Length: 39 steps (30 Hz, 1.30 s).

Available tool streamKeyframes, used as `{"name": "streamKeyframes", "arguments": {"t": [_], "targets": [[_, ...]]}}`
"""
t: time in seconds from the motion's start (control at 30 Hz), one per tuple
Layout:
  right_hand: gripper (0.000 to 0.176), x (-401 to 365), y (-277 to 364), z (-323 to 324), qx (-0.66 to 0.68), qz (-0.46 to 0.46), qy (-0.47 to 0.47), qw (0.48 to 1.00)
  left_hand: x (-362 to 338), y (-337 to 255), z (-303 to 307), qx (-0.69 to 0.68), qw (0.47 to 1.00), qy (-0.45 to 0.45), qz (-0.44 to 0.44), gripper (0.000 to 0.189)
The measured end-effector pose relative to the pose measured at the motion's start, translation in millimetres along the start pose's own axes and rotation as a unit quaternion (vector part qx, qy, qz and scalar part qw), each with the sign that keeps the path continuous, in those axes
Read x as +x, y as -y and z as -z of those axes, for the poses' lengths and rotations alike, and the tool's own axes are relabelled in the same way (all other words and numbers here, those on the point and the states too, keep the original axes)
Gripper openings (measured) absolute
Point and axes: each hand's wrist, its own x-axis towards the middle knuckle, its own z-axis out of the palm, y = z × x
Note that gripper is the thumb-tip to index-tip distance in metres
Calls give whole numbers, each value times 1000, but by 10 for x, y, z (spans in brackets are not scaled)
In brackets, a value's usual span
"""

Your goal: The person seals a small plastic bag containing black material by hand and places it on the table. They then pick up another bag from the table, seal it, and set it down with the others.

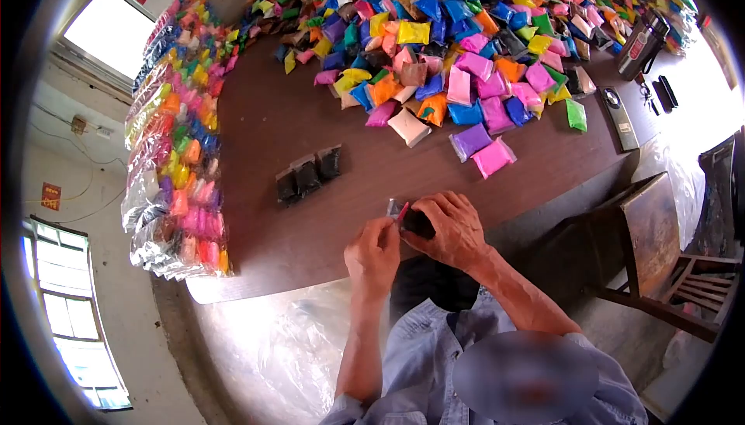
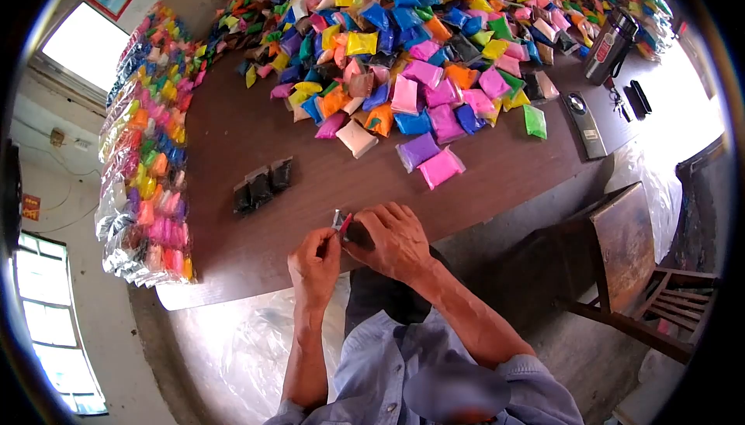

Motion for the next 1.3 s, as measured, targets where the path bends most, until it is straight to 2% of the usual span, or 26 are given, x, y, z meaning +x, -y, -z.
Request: {"name": "streamKeyframes", "arguments": {"t": [0.07, 0.13, 0.23, 0.37, 0.47, 0.63, 0.73, 0.87, 0.93, 1.07, 1.13, 1.3], "targets": [[41, -7, -17, -5, -1, -7, 2, 1000, 29, 79, -57, 23, 999, -2, -29, 9], [42, -18, -26, -12, -3, 11, -3, 1000, 96, 178, -16, 75, 997, 13, 5, 7], [40, -2, -7, -27, -17, 11, -15, 1000, 178, 255, 63, 73, 997, 13, 15, 6], [39, -24, -12, -21, -13, 14, -23, 1000, 158, 21, 104, 62, 997, 12, 46, 6], [39, -6, -3, -20, -8, 8, -9, 1000, 129, -86, 14, -8, 1000, 13, 4, 7], [37, -7, -7, -7, -7, 22, -20, 1000, 251, -24, -13, 111, 993, 26, -11, 7], [36, -2, -16, -30, 2, 33, -34, 999, 334, 86, 32, 137, 990, 25, -16, 8], [36, -23, -12, -25, 0, 29, -27, 999, 278, -44, 40, 85, 996, 14, -11, 8], [37, -7, -12, -22, 1, 28, -22, 999, 224, -162, -2, 9, 999, 29, -27, 5], [38, 12, -8, -10, 1, 42, -36, 998, 217, 4, -83, 74, 996, 7, -55, 5], [38, -7, -12, -20, 4, 39, -38, 998, 259, 104, -21, 92, 995, 25, -9, 9], [39, -3, -9, -38, -3, 34, -45, 998, 269, 214, 77, 80, 996, 13, 30, 10]]}}
